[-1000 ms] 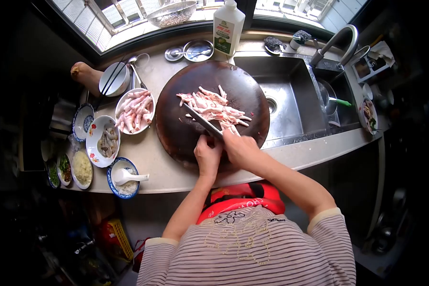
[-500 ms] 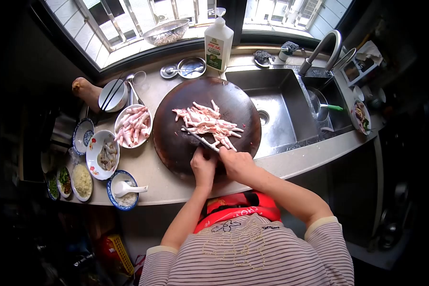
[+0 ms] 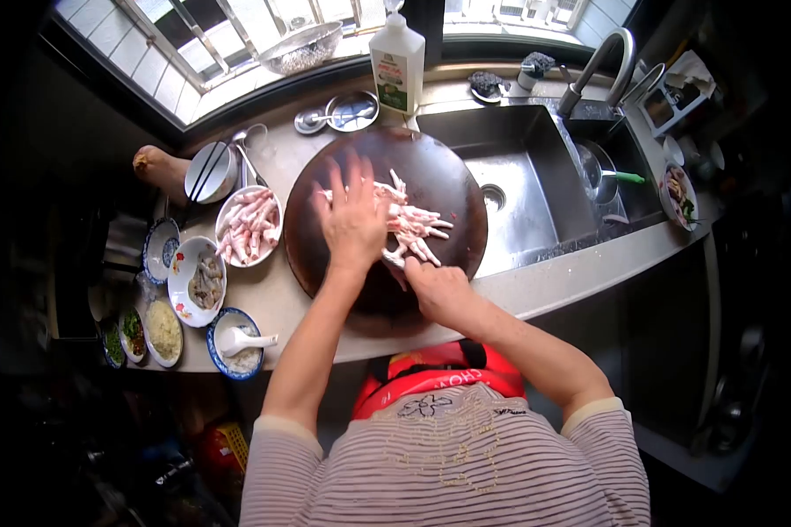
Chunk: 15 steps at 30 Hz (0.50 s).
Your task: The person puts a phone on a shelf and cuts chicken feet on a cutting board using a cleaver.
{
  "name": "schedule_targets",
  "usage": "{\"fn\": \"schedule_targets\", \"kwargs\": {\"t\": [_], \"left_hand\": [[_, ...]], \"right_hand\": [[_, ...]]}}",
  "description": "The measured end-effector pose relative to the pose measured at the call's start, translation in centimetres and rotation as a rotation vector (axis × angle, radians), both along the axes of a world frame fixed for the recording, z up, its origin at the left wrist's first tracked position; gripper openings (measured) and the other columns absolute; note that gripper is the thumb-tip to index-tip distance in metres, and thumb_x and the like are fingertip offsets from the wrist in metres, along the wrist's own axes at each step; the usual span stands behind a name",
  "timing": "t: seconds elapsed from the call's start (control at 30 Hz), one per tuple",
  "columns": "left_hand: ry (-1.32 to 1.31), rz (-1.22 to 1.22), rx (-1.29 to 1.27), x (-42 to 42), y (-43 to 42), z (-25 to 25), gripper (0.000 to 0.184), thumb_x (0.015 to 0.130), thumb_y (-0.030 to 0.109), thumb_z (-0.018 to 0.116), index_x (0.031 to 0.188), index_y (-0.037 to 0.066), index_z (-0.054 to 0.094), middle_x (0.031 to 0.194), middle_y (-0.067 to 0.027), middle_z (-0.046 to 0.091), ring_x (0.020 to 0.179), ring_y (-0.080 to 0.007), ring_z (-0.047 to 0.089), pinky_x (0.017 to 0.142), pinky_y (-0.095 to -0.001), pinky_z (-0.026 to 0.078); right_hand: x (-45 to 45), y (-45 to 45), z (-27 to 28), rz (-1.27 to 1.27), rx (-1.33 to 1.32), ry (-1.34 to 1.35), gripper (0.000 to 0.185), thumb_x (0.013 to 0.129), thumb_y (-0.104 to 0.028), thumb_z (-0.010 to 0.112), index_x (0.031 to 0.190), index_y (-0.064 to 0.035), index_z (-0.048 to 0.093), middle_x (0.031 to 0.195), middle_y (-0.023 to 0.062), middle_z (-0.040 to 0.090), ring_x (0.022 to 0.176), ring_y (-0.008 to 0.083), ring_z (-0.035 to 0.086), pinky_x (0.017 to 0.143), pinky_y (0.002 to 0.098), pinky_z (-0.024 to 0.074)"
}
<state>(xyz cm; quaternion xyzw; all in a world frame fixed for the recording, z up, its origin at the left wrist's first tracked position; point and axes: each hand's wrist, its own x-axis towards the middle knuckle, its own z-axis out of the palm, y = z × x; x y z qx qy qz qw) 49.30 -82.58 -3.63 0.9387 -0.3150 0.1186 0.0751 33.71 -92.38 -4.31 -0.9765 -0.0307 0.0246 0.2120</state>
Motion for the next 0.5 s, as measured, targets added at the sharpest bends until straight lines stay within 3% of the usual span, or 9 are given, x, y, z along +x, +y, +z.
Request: {"fn": "schedule_targets", "kwargs": {"t": [0.1,0.2,0.3,0.37,0.4,0.47,0.5], "left_hand": [[0.062,0.015,-0.156,0.6,0.5,-1.9,0.062,0.095,0.043,0.041,0.143,0.006,0.029,0.153,-0.0081,0.019,0.143,-0.0309,0.006,0.109,-0.0593,0.003],[0.054,-0.055,-0.306,0.8,-0.7,0.4,0.068,0.095,0.046,0.038,0.147,0.007,0.017,0.154,-0.0089,0.014,0.143,-0.032,0.003,0.109,-0.0588,0.001],[-0.059,-0.156,-0.542,-0.4,-2.5,10.6,0.069,0.095,0.049,0.034,0.148,0.008,0.014,0.155,-0.0094,0.011,0.143,-0.0315,-0.001,0.11,-0.0556,-0.002],[-0.162,-0.168,-0.572,-0.3,-2.3,12.6,0.069,0.095,0.05,0.033,0.148,0.01,0.013,0.155,-0.0088,0.009,0.143,-0.0306,-0.001,0.111,-0.0543,-0.002],[-0.186,-0.158,-0.564,-0.4,-2.1,12.5,0.069,0.095,0.049,0.035,0.148,0.011,0.013,0.155,-0.0082,0.009,0.143,-0.0303,0.0,0.111,-0.0546,-0.001],[0.151,-0.071,0.141,0.5,-1.4,0.0,0.069,0.094,0.045,0.04,0.148,0.011,0.014,0.155,-0.0088,0.011,0.143,-0.03,0.004,0.11,-0.0584,0.006],[0.18,-0.039,0.083,0.2,-0.2,-1.1,0.069,0.093,0.043,0.043,0.148,0.011,0.015,0.154,-0.0089,0.012,0.143,-0.0296,0.006,0.109,-0.0597,0.009]], "right_hand": [[0.9,0.0,-0.7,-0.006,-0.053,-0.049,0.018,0.076,-0.003,0.053,0.093,-0.0009,0.046,0.07,0.0158,0.063,0.06,0.0297,0.065,0.05,0.0387,0.0514],[0.8,-0.8,-0.2,-0.011,0.004,-0.066,0.018,0.076,-0.002,0.053,0.093,0.0,0.046,0.071,0.0161,0.063,0.062,0.0313,0.065,0.052,0.041,0.0518],[0.7,-0.9,-0.1,0.007,0.025,-0.083,0.018,0.076,-0.002,0.053,0.093,0.0001,0.046,0.071,0.0163,0.063,0.062,0.0322,0.065,0.054,0.0424,0.0518],[0.8,-1.1,-0.2,-0.003,0.039,-0.07,0.017,0.076,-0.003,0.053,0.091,-0.0015,0.045,0.071,0.0155,0.062,0.064,0.032,0.064,0.053,0.0417,0.0509],[0.8,-1.1,-0.3,-0.01,0.048,-0.064,0.017,0.076,-0.003,0.053,0.091,-0.0023,0.045,0.071,0.015,0.061,0.064,0.032,0.064,0.052,0.0413,0.0504],[1.0,-0.5,0.4,0.019,-0.038,-0.044,0.016,0.076,-0.004,0.054,0.089,-0.0023,0.046,0.071,0.0146,0.061,0.064,0.0297,0.065,0.051,0.0389,0.0507],[1.4,-0.3,0.7,0.039,-0.085,-0.043,0.015,0.076,-0.005,0.054,0.088,-0.0023,0.046,0.071,0.0143,0.061,0.063,0.0286,0.065,0.05,0.0377,0.0508]]}}
